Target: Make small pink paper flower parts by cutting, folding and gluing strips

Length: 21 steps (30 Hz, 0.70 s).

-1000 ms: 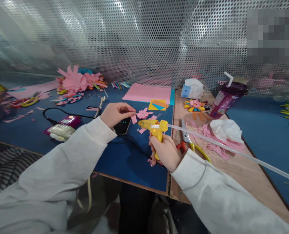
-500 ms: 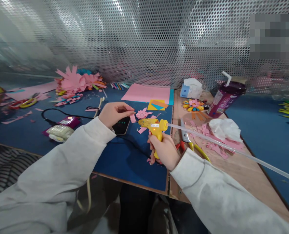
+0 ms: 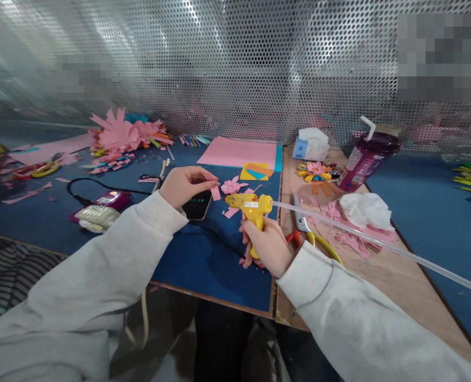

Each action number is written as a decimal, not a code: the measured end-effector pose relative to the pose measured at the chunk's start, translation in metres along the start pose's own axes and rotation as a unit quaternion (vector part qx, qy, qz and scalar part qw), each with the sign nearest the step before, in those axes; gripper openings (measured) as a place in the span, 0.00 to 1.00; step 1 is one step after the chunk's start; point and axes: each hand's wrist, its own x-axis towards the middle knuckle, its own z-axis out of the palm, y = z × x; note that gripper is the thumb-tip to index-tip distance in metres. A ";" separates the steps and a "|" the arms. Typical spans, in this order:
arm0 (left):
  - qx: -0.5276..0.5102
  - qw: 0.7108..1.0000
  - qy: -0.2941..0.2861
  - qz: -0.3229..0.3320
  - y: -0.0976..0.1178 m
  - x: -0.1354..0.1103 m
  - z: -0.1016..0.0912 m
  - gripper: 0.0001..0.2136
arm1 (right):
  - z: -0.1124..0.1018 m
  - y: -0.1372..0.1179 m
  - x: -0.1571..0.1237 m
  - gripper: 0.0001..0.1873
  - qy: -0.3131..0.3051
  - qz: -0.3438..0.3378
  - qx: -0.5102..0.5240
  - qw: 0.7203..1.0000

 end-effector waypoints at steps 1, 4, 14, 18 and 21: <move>0.000 1.000 -0.001 0.000 0.000 0.000 0.000 0.06 | 0.000 0.000 0.000 0.11 0.000 0.001 0.000 1.000; -0.002 1.000 0.000 -0.001 -0.001 0.000 0.000 0.06 | 0.000 0.001 0.000 0.10 0.007 0.001 0.003 1.000; 0.009 1.000 -0.002 0.006 -0.001 0.000 -0.001 0.07 | -0.002 -0.002 -0.002 0.11 -0.007 -0.044 0.011 0.999; 0.013 1.000 0.010 0.003 0.000 0.000 -0.001 0.07 | -0.002 0.000 -0.003 0.11 -0.021 -0.028 -0.024 0.999; 0.007 1.000 0.020 0.005 0.002 0.000 -0.002 0.07 | -0.003 -0.001 -0.002 0.12 0.012 -0.015 -0.002 1.000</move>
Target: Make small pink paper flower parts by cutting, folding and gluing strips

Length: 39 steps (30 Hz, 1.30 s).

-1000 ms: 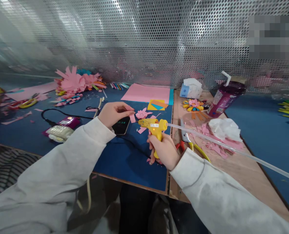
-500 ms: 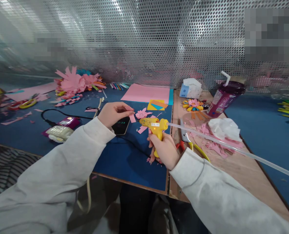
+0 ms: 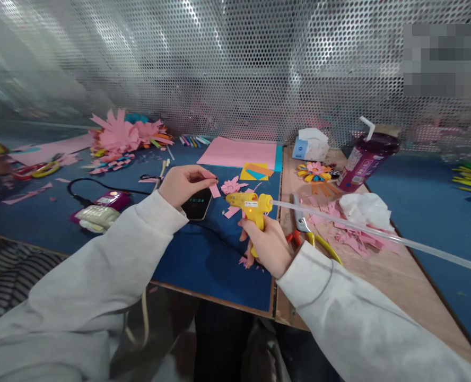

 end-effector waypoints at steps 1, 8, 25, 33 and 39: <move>-0.001 1.000 0.000 0.000 0.000 0.000 0.000 0.07 | 0.000 -0.001 0.000 0.12 0.014 -0.004 0.017 1.000; 0.012 1.000 -0.005 -0.001 -0.001 0.001 0.000 0.07 | 0.000 -0.002 -0.003 0.14 -0.034 -0.051 0.032 0.998; 0.018 1.000 0.002 -0.007 0.000 0.000 -0.001 0.08 | 0.001 0.000 -0.001 0.15 -0.001 -0.029 0.022 0.999; 0.027 1.000 -0.002 -0.007 -0.003 0.001 -0.001 0.08 | 0.000 -0.003 -0.003 0.15 -0.045 -0.073 0.013 0.996; 0.012 1.000 0.005 -0.013 -0.001 0.001 -0.001 0.07 | 0.000 -0.002 0.000 0.15 0.004 -0.067 0.039 0.997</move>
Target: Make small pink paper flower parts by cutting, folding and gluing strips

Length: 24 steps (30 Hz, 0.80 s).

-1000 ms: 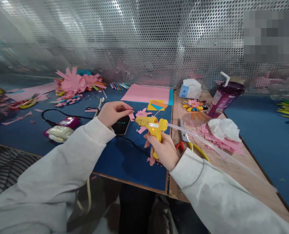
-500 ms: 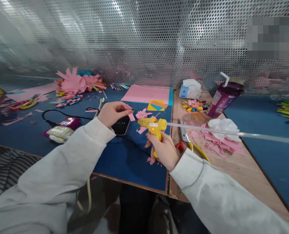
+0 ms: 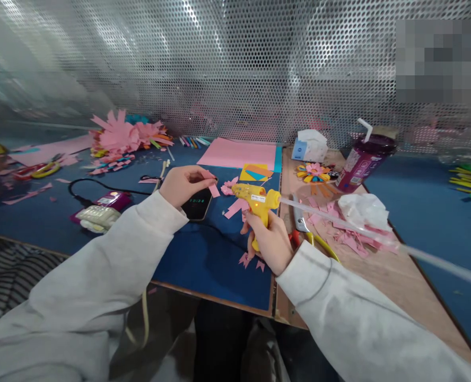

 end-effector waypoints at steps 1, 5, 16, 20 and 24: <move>-0.001 1.000 0.000 0.000 0.000 0.000 0.000 0.07 | 0.000 0.000 0.000 0.15 -0.005 0.001 0.004 1.000; -0.012 1.000 -0.004 -0.002 -0.001 0.001 0.000 0.07 | 0.001 0.000 0.000 0.15 -0.034 0.022 -0.006 0.999; -0.160 0.975 -0.071 -0.136 0.000 0.000 0.000 0.12 | 0.000 -0.002 0.010 0.11 0.050 -0.016 0.066 0.996; -0.266 0.917 -0.203 -0.219 0.014 -0.011 0.016 0.15 | -0.002 0.001 0.016 0.15 0.074 -0.039 0.059 0.995; -0.357 0.851 -0.289 -0.253 0.035 -0.027 0.037 0.13 | -0.003 0.004 0.022 0.21 0.051 -0.087 0.053 0.993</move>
